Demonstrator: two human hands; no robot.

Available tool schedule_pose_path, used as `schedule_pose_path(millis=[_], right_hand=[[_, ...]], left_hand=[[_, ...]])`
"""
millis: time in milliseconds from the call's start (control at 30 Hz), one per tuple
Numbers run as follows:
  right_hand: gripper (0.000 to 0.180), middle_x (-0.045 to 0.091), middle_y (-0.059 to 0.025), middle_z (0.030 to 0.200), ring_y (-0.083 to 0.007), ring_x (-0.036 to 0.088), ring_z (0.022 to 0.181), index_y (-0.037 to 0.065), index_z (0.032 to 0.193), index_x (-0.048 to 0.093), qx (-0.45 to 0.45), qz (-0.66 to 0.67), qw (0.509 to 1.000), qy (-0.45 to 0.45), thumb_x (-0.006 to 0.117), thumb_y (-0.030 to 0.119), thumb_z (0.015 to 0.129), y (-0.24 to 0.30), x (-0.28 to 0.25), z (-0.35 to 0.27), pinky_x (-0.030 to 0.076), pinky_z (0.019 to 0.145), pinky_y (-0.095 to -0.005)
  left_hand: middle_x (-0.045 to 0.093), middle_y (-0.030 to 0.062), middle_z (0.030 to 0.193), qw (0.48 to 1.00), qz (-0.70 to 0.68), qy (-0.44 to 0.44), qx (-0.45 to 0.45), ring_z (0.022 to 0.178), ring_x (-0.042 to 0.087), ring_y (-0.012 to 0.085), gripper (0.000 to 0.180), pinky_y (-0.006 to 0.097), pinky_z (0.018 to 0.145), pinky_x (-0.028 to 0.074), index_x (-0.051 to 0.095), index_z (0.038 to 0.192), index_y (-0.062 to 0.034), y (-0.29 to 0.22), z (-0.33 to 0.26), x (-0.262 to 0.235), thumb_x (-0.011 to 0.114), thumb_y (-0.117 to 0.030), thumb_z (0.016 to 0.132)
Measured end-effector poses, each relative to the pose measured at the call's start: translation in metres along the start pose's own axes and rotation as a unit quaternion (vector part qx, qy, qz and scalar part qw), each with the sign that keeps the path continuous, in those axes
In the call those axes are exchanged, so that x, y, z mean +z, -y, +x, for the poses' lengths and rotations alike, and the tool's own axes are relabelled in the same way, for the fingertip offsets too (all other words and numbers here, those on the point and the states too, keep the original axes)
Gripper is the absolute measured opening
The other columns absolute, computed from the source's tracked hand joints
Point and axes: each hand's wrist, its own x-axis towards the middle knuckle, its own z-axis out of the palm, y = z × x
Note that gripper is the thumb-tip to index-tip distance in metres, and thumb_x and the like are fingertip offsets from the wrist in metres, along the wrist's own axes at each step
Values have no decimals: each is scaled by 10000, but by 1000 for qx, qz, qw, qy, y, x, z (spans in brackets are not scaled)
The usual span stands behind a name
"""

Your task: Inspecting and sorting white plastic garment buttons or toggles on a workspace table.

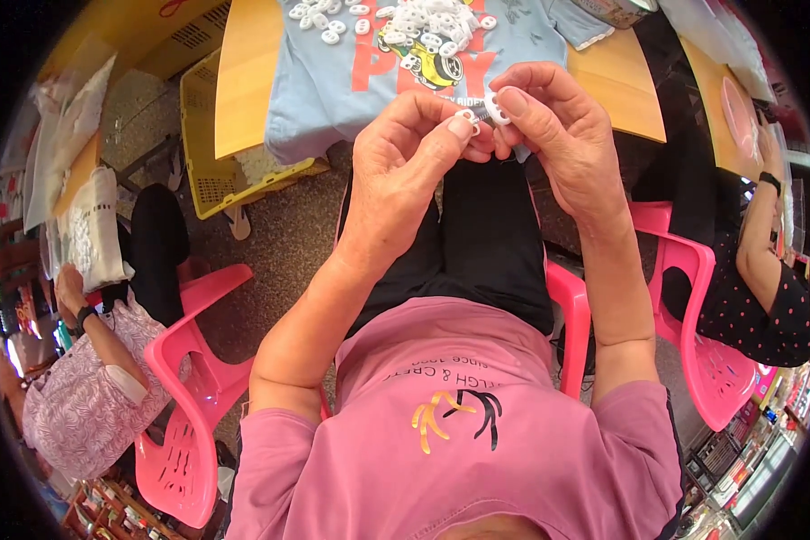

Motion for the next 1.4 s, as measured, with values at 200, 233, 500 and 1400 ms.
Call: schedule_pose_path(millis=[200, 233, 500, 1400], right_hand=[[203, 632, -32, 919, -88, 577, 707, -4, 1085, 604, -17, -40, 999, 1, 634, 123, 929, 4, 2, -3, 486, 647, -224], [201, 635, -35, 932, -91, 578, 716, -11, 1086, 604, -32, -57, 998, 0, 631, 112, 930, 4, 3, -3, 486, 651, -224], [220, 632, -57, 980, -93, 567, 745, -36, 1129, 597, -67, -125, 988, -52, 614, 66, 934, -3, 16, -5, 490, 679, -226], [227, 640, -42, 972, -83, 573, 777, -26, 1140, 617, -87, -122, 986, -66, 620, 28, 920, -15, 25, -7, 491, 716, -211]], left_hand=[[662, 104, 916, 1000, 1, -13, 2, 839, 636, 137, 139, 280, 800, 526, 571, 981, 25, 1, -1, 4, 580, -110, 949], [657, 96, 903, 1000, 8, -18, 7, 819, 638, 133, 137, 276, 778, 532, 566, 984, 21, 1, -1, 4, 580, -111, 950], [574, 24, 789, 998, 29, -58, -19, 663, 567, 76, 144, 237, 597, 507, 543, 999, -4, -1, 0, 5, 575, -139, 962], [605, 36, 861, 992, 87, -82, 38, 699, 566, 67, 139, 226, 615, 493, 548, 1002, 3, 7, -1, 5, 577, -128, 965]])
